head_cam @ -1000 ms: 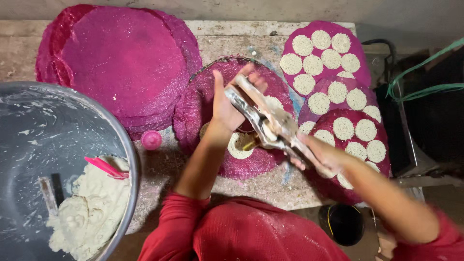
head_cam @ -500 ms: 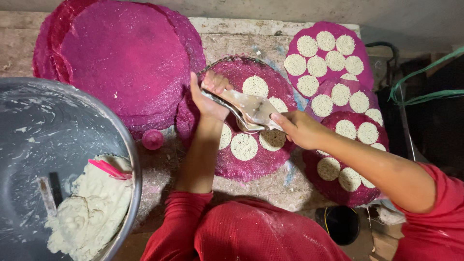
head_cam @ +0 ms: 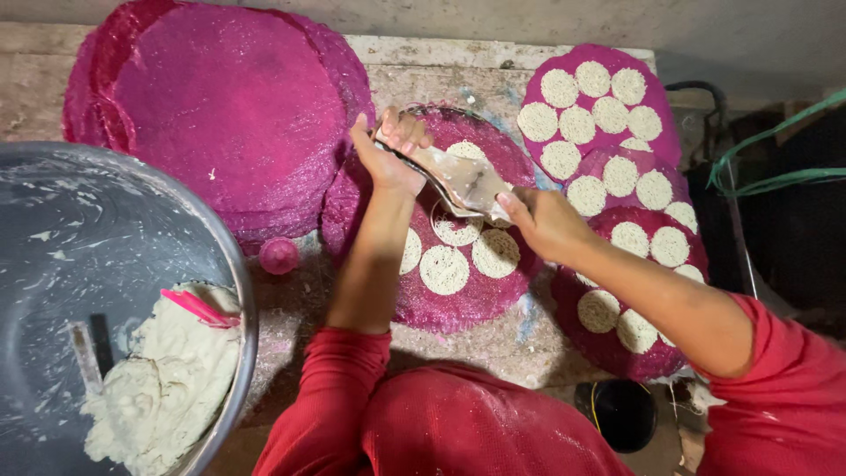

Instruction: The person scoops rice dough from a large basin into a handheld press and squeezes the press to extrude round rice cakes onto pink mesh trays. They refill the press with dough, press out discs one at a time, and occasionally reposition a ring and rotate the tray to make space for more discs.

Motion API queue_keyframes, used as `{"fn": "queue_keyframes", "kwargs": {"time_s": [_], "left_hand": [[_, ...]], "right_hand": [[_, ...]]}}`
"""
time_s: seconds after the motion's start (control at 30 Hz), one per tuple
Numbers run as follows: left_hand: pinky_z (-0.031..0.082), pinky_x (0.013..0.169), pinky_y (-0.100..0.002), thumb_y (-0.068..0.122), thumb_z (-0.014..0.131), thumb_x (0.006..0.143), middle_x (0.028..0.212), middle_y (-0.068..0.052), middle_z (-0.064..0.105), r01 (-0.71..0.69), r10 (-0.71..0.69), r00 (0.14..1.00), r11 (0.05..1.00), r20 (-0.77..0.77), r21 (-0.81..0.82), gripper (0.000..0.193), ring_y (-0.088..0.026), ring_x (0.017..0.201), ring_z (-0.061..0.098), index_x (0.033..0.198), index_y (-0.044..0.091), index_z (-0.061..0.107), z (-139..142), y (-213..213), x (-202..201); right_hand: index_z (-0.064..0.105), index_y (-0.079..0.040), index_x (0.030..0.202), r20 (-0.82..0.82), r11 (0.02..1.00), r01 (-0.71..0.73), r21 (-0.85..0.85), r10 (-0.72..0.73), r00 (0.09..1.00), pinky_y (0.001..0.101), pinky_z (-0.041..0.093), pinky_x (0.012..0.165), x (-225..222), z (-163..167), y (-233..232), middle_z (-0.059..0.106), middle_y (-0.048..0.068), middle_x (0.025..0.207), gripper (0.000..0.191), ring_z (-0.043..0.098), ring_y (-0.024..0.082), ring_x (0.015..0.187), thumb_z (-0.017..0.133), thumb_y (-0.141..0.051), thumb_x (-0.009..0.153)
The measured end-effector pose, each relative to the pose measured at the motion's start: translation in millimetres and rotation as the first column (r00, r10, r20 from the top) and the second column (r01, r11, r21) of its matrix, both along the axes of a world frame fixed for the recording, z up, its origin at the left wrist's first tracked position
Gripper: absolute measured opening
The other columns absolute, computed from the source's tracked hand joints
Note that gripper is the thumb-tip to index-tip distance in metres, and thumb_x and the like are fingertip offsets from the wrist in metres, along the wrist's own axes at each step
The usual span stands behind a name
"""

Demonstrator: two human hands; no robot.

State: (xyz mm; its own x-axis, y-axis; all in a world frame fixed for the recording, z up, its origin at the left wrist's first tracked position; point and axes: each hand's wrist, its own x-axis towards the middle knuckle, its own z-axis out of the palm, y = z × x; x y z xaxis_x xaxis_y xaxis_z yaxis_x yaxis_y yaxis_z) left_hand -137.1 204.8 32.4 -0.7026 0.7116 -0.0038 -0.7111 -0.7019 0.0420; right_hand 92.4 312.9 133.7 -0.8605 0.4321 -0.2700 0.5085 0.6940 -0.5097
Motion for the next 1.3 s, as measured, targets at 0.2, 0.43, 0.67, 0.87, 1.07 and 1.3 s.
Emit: {"fn": "queue_keyframes", "kwargs": {"time_s": [0.2, 0.43, 0.67, 0.87, 1.07, 1.3], "left_hand": [[0.032, 0.054, -0.034, 0.05, 0.038, 0.093, 0.053, 0.004, 0.031, -0.032, 0.043, 0.997, 0.984, 0.06, -0.173, 0.043, -0.013, 0.047, 0.029, 0.065, 0.018, 0.041, 1, -9, 14], [0.03, 0.05, -0.033, 0.048, 0.038, 0.093, 0.051, 0.005, 0.03, -0.048, 0.079, 0.985, 0.979, 0.154, -0.197, 0.043, -0.014, 0.045, 0.028, 0.062, 0.018, 0.038, 6, 21, 18], [0.032, 0.047, -0.035, 0.055, 0.035, 0.094, 0.048, 0.005, 0.031, -0.105, 0.147, 0.983, 0.941, 0.107, -0.321, 0.047, -0.014, 0.042, 0.029, 0.063, 0.02, 0.038, 17, 33, 17], [0.042, 0.061, -0.039, 0.038, 0.029, 0.1, 0.061, -0.002, 0.039, 0.074, -0.067, 0.997, 0.986, 0.047, -0.151, 0.042, -0.018, 0.056, 0.039, 0.074, 0.011, 0.047, 40, 16, 11], [0.039, 0.052, -0.032, 0.058, 0.022, 0.104, 0.085, -0.01, 0.059, 0.222, -0.69, 0.72, 0.335, -0.077, -0.916, 0.059, -0.017, 0.055, 0.046, 0.123, 0.008, 0.048, -15, -15, 38], [0.057, 0.064, -0.03, 0.02, 0.045, 0.11, 0.127, -0.006, 0.076, -0.824, -0.765, -0.015, 0.375, -0.644, -0.425, 0.039, -0.017, 0.069, 0.067, 0.145, 0.004, 0.051, -54, -75, 67]], "right_hand": [[0.066, 0.005, 0.089, 0.163, 0.989, 0.045, -0.143, -0.022, 0.986, 0.0505, 0.052, 0.066, 9, -5, -4, 0.06, 0.019, 0.062, 0.067, 0.06, 0.033, 0.058, 0.034, -0.051, 0.109], [0.065, 0.0, 0.086, 0.064, 0.999, 0.0, 0.04, -0.003, 0.998, 0.0522, 0.049, 0.066, 14, 5, 13, 0.059, 0.02, 0.062, 0.059, 0.058, 0.034, 0.057, 0.036, -0.047, 0.108], [0.067, 0.0, 0.089, 0.017, 0.998, 0.019, 0.065, -0.02, 1.0, 0.052, 0.048, 0.066, 17, -12, 21, 0.06, 0.023, 0.064, 0.061, 0.059, 0.039, 0.06, 0.033, -0.046, 0.11], [0.072, -0.001, 0.101, 0.001, 0.992, 0.124, -0.011, -0.124, 0.992, 0.0476, 0.047, 0.061, 19, -22, 30, 0.057, 0.018, 0.062, 0.061, 0.055, 0.029, 0.057, 0.036, -0.05, 0.108], [0.07, 0.002, 0.105, -0.205, 0.976, 0.119, -0.182, -0.156, 0.966, 0.0389, 0.048, 0.059, 37, -36, 28, 0.059, 0.009, 0.062, 0.063, 0.055, 0.017, 0.059, 0.041, -0.053, 0.105], [0.064, 0.0, 0.089, -0.41, 0.949, 0.211, -0.236, -0.294, 0.863, 0.0334, 0.043, 0.056, 47, -75, 35, 0.054, 0.005, 0.065, 0.06, 0.051, 0.014, 0.06, 0.038, -0.05, 0.109]]}}
